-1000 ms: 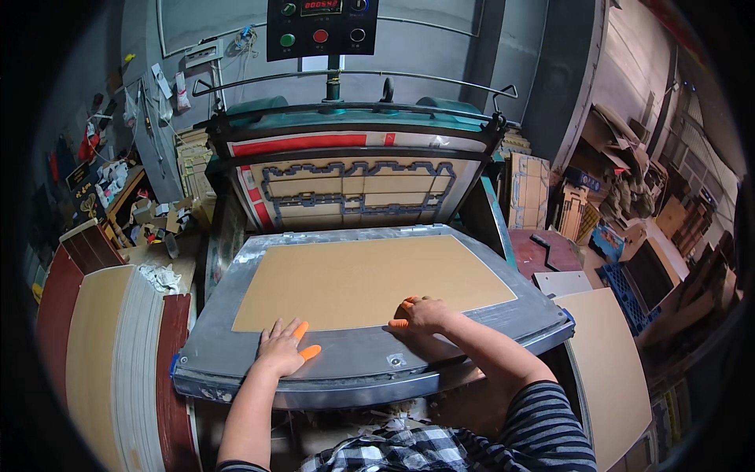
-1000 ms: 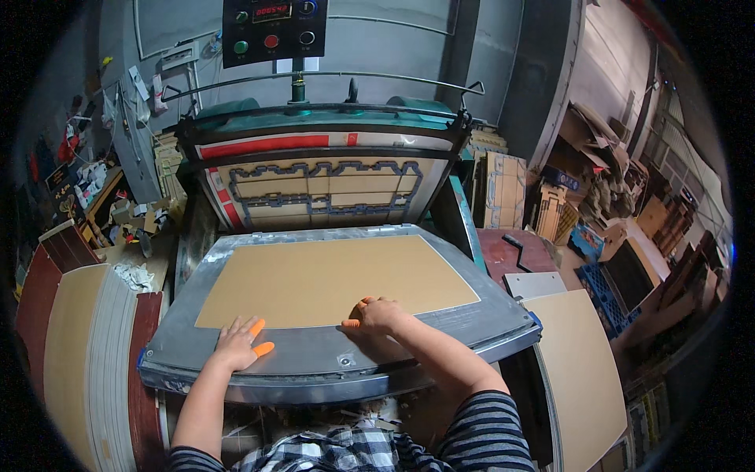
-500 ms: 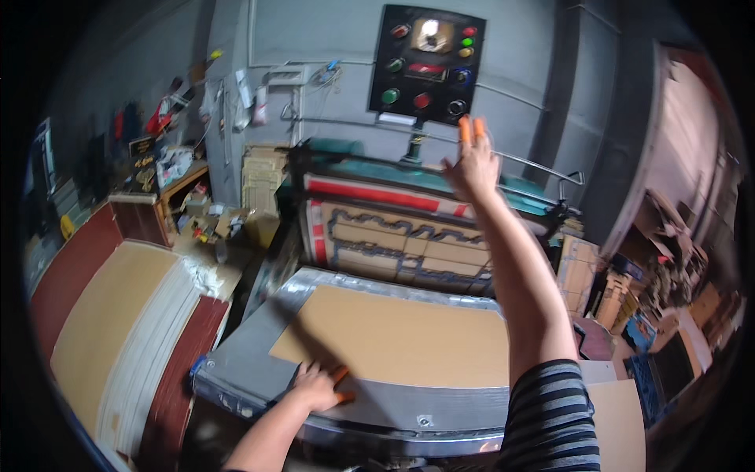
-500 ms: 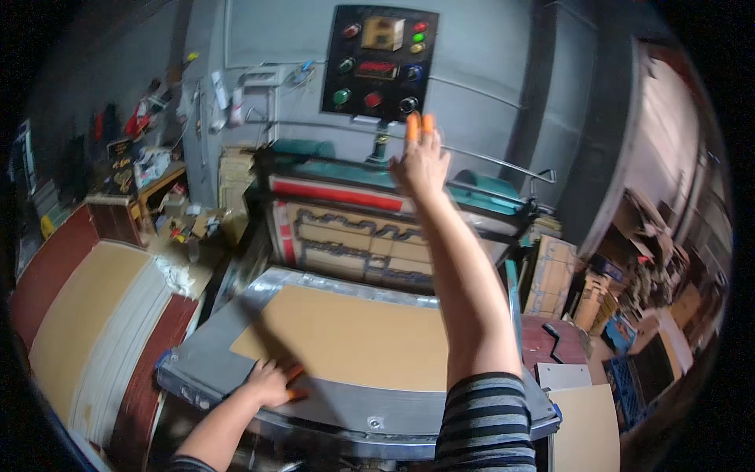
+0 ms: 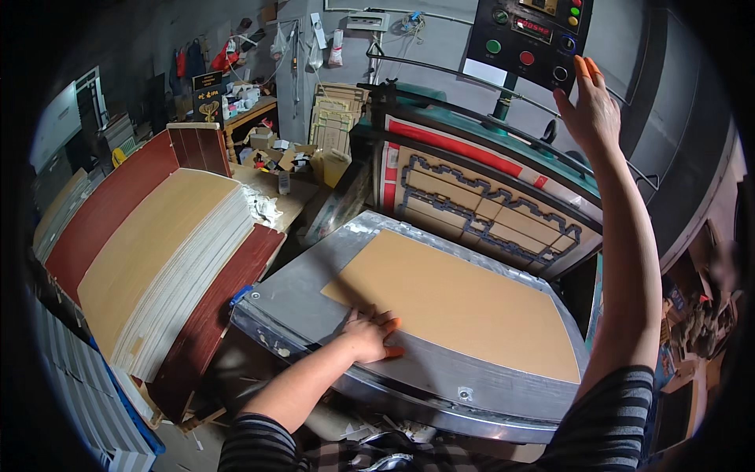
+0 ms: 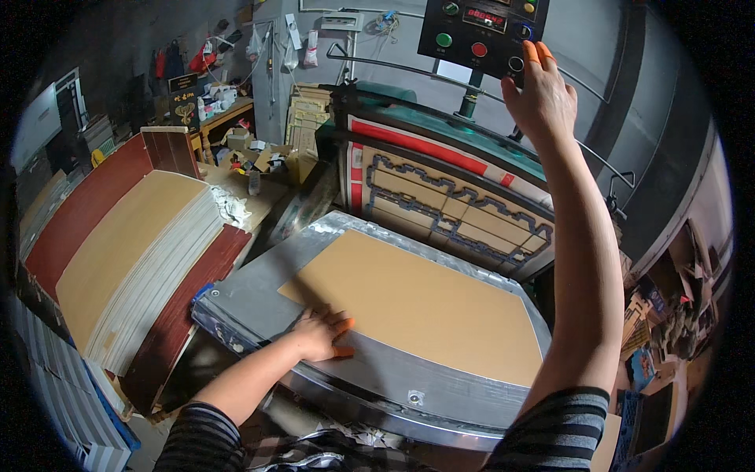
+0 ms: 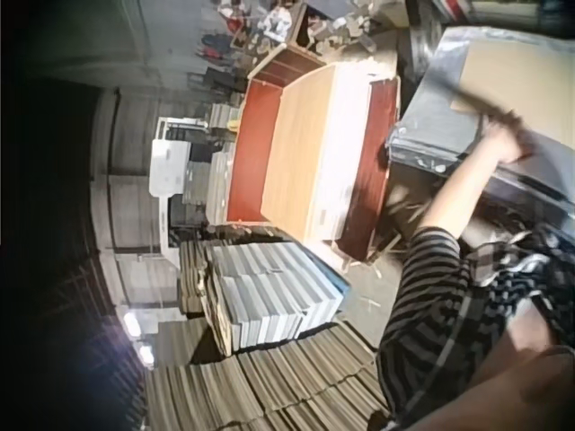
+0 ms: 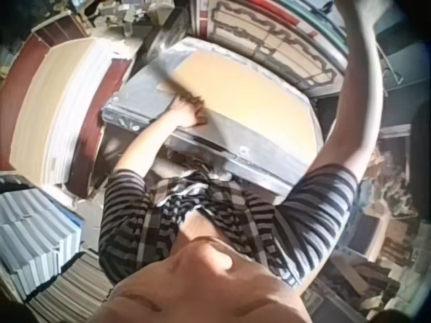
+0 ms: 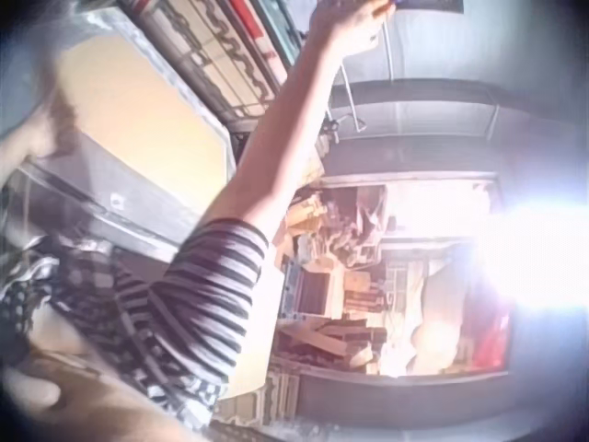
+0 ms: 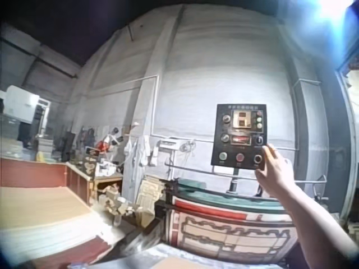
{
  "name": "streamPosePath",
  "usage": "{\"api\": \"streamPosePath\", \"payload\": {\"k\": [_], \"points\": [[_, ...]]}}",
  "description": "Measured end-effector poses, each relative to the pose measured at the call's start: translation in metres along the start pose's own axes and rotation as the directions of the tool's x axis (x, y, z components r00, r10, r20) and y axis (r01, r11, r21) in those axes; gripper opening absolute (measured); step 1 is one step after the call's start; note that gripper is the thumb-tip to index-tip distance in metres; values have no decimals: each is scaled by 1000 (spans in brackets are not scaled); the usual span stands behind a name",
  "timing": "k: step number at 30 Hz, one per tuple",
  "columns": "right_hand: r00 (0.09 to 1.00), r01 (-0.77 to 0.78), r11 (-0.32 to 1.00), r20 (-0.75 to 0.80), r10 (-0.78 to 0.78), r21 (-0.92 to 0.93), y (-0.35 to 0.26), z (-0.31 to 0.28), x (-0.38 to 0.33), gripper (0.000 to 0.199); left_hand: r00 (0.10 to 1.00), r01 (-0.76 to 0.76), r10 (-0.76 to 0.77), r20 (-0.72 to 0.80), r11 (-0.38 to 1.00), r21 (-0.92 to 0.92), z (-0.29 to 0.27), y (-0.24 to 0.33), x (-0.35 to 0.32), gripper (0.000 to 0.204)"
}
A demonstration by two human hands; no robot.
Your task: The person repeatedly picks up large cardboard sheets from a stack, places them on a hydraulic guillotine cutter, aligns them, and operates the machine to trim the edges. The trimmed sheets are then stacked on a nearby table.
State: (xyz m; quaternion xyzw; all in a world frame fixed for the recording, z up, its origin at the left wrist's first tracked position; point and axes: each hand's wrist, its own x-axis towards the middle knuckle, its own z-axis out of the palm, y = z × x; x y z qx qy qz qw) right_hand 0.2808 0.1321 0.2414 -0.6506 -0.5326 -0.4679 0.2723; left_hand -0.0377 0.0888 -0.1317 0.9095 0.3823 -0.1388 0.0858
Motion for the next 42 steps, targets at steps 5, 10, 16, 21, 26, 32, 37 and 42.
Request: {"api": "streamPosePath", "payload": {"k": [5,10,16,21,26,32,37,42], "points": [[919,383,911,-159,-360,154,8,-97,-110,59,994,-101,99,-48,994,-52,-43,-11,59,80],[937,321,931,81,-338,174,30,-229,-190,53,966,23,-64,-249,986,-165,-162,-39,132,82],[937,-157,987,317,145,15,98,-317,-326,54,42,-291,123,-992,951,105,-210,-2,150,44],[796,-511,857,339,501,-68,139,-301,-421,47,4,-650,287,-958,729,215,-145,86,93,30],[781,-584,804,344,521,109,141,-258,-463,39,-99,-710,542,-834,549,441,-128,121,31,25],[814,-569,776,321,484,273,130,-219,-476,36,-135,-675,524,-841,572,465,-146,122,-14,23],[815,-570,752,344,466,332,121,-220,-472,33,-145,-585,487,-861,660,472,-162,115,-28,24],[798,-596,742,335,502,307,120,-236,-469,32,-136,-481,379,-915,783,395,-193,108,-22,26]]}}
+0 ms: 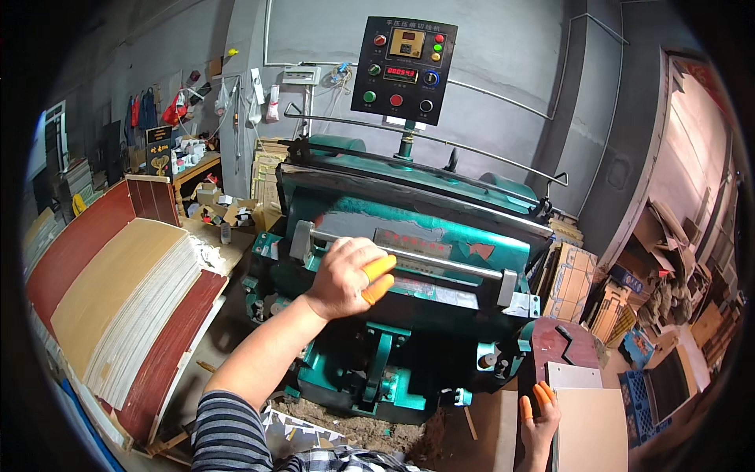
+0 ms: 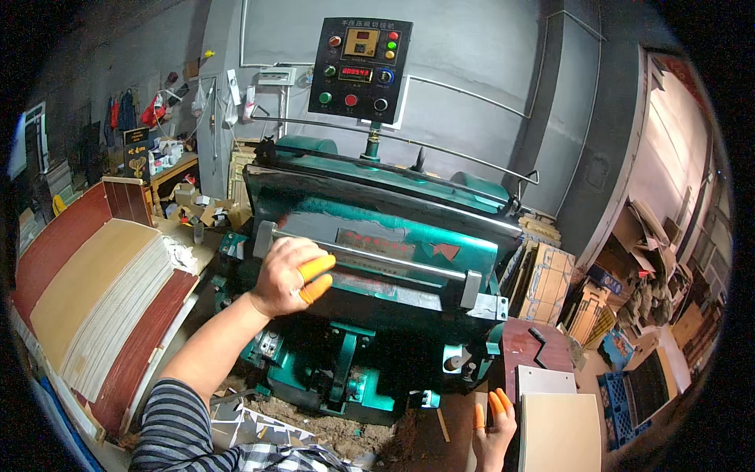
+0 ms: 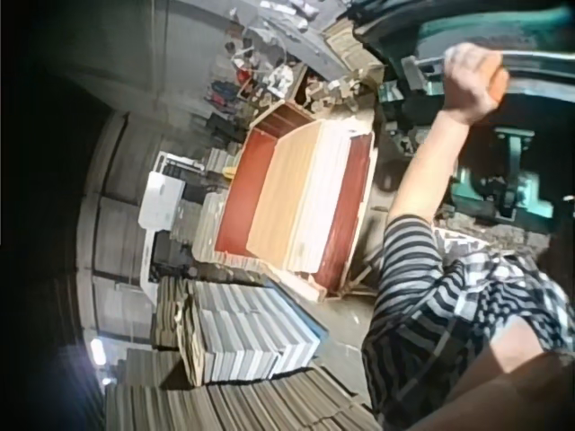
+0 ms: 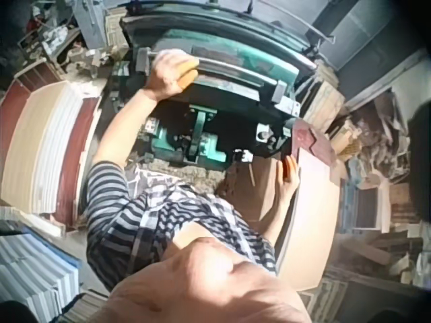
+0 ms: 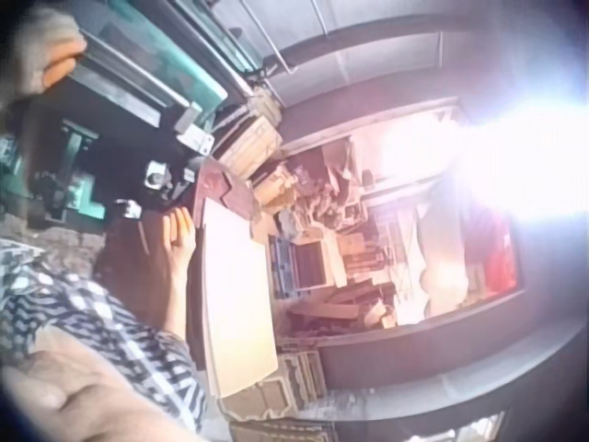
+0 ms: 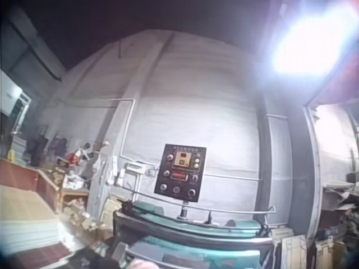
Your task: The person repeatedly picks up large cardboard sheets from a stack, places them on a hydraulic guillotine cutter, aligns them, and operates the machine to trim the edges. The trimmed sheets are then stacked on a nearby table.
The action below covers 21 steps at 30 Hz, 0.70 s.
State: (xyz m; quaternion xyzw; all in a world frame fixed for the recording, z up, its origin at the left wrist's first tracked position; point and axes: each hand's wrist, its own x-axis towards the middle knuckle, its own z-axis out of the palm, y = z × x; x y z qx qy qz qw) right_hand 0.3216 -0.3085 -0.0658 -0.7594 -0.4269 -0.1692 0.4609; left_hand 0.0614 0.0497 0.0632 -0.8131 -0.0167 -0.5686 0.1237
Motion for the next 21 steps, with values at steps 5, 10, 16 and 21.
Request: {"api": "streamPosePath", "payload": {"k": [5,10,16,21], "points": [[997,79,995,-5,-80,-58,-2,-13,-2,30,992,94,-78,-96,980,174,-6,-28,22,31],[996,79,997,-50,-80,-13,-21,-21,-10,28,970,230,-243,23,941,249,-4,-52,12,43],[991,103,994,-82,-105,-28,-52,-26,-35,27,614,427,-589,526,808,406,31,-89,-80,65],[992,-22,989,128,3,148,-83,25,-38,29,64,413,-659,749,701,582,7,-72,-209,88]]}}
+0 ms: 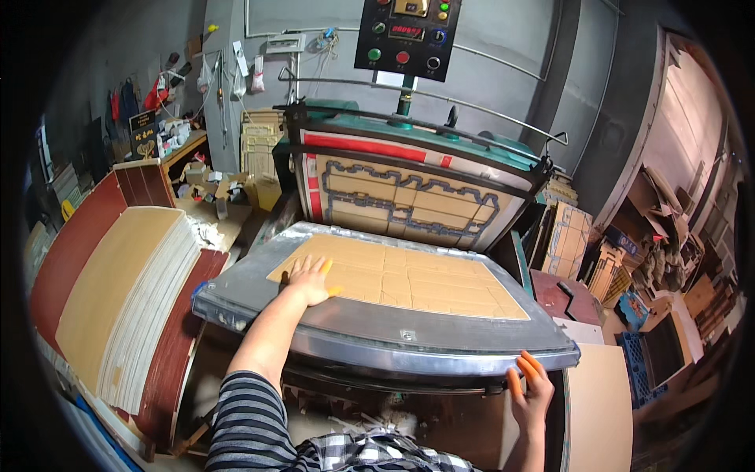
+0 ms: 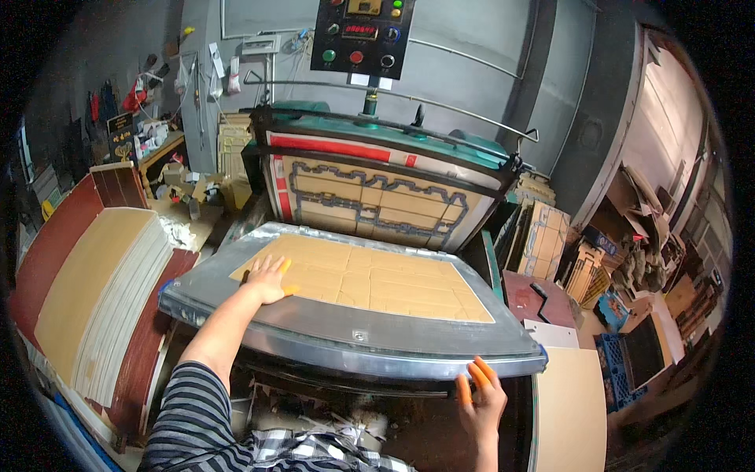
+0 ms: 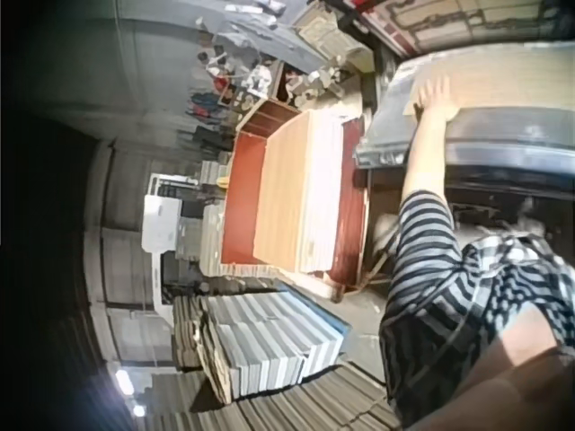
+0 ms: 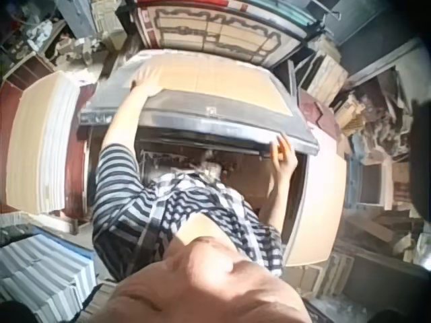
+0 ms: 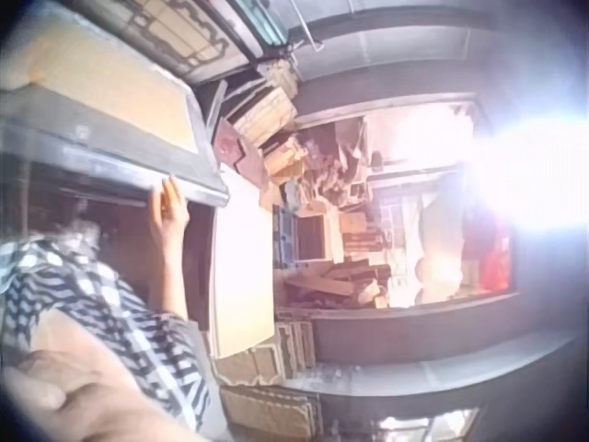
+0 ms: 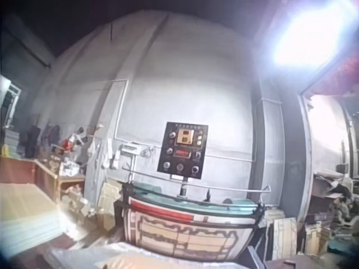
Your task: The person repeatedly picks up large cardboard sheets from a stack, places them on a hydraulic guillotine cutter, aligns them, and operates the machine to trim the edges. The trimmed sheets are then stacked on a nearby table.
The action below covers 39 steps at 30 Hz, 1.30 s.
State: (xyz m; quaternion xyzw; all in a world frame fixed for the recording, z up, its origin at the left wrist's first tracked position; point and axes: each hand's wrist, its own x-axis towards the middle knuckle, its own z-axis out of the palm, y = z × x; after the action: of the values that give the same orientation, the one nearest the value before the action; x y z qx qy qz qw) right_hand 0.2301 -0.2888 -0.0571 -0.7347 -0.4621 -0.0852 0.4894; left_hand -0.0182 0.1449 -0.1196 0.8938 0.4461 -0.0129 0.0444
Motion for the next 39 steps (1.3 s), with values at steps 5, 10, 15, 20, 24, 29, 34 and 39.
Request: {"api": "streamPosePath", "payload": {"k": [5,10,15,20,24,29,34,39], "points": [[971,80,974,236,-29,-210,64,102,23,55,968,-160,135,211,981,107,49,-11,-77,93],[664,136,873,697,270,-468,58,128,15,90,911,-321,283,301,943,85,17,-5,-185,87],[639,414,827,768,34,-381,-4,64,-14,103,815,-480,480,-326,873,86,22,-52,-220,53],[815,409,791,573,-92,-455,-41,70,-48,36,783,-601,603,-155,797,61,-45,-81,-187,37],[822,426,871,506,-261,-244,-43,112,-38,41,890,-446,429,-156,890,-96,-150,-126,-197,38],[811,383,919,442,-382,92,-218,213,10,57,961,-84,100,-257,994,73,-278,-225,-328,38],[643,540,705,314,-698,460,-400,368,11,55,733,406,-13,-680,811,422,-280,-297,-559,47],[424,849,450,151,-893,277,-495,512,-14,44,617,636,-284,-734,729,253,-165,-377,-622,40]]}}
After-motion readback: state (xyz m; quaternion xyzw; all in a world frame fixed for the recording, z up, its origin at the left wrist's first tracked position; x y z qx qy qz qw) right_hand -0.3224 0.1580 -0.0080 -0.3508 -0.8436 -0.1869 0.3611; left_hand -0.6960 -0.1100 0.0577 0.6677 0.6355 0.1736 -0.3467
